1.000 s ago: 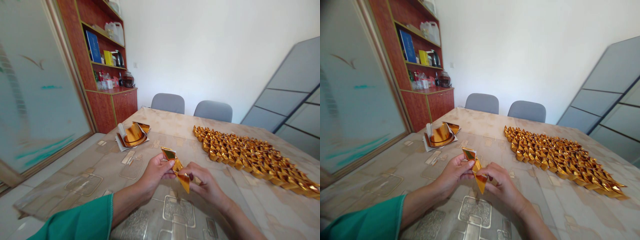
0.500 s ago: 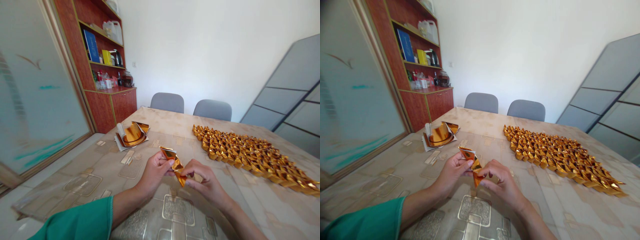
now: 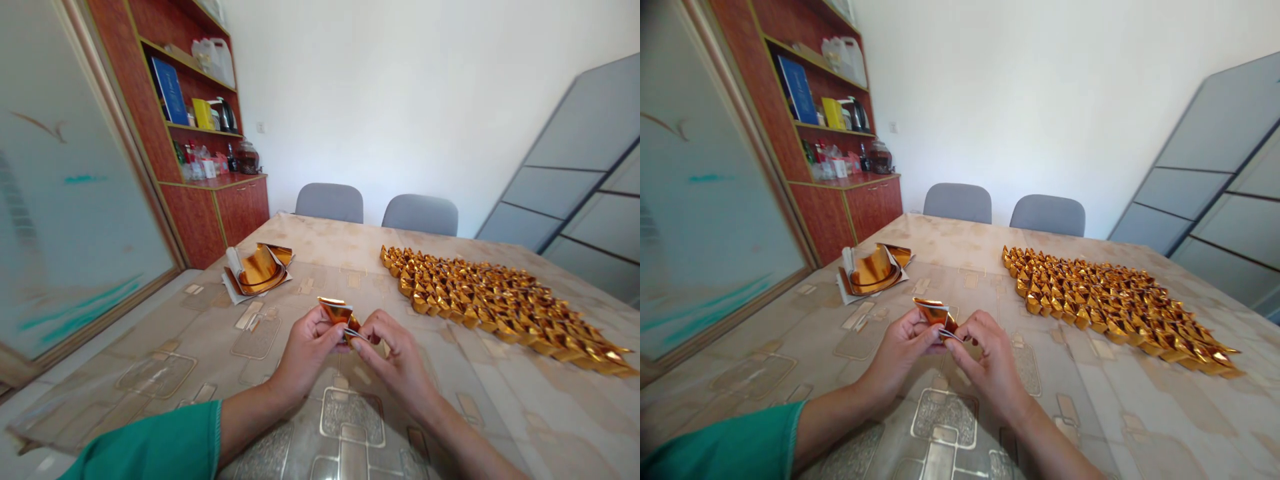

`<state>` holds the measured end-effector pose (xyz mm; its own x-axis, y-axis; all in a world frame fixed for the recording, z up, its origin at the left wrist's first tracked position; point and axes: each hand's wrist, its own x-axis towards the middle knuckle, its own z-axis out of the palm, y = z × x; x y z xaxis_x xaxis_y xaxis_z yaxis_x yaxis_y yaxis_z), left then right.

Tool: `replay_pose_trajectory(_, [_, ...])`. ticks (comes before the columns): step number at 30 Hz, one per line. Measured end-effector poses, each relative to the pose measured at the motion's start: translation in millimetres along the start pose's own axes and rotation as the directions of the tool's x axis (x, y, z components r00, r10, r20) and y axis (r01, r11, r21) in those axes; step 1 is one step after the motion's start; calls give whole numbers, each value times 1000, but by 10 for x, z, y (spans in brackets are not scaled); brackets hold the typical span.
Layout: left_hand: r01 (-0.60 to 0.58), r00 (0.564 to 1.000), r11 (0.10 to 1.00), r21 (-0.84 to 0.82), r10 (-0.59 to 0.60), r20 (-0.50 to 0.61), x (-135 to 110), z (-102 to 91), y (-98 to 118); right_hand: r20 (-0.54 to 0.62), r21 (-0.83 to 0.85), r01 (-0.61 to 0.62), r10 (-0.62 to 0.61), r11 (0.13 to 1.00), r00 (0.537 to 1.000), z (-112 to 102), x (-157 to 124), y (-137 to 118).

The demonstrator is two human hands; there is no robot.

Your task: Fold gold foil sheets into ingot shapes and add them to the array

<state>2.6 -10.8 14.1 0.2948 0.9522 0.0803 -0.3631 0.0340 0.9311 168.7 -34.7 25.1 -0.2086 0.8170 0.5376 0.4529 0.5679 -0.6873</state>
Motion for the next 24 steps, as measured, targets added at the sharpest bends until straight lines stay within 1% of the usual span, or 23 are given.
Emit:
replay_pose_trajectory(5, [28, 999, 1000, -13, -28, -30, -21, 22, 24, -44, -28, 12, -13, 1000, 999, 1, -2, -28])
replay_pose_trajectory(9, [51, 998, 998, -22, -51, -39, -30, 34, 15, -67, -35, -2, 0, 999, 998, 8, 6, -25])
replay_pose_trajectory(16, [56, 997, 997, -53, -58, -48, -35, 47, 23, -96, -34, -52, 49, 998, 994, 34, 6, -8])
replay_pose_trajectory(19, [64, 997, 997, -44, -66, -29, -36, 50, 15, -75, -51, -39, 36, 998, 997, 23, 3, -17])
replay_pose_trajectory(24, [94, 996, 995, -40, -94, -7, -29, 38, -25, -20, -125, 1, -4, 992, 1000, 9, -12, -1])
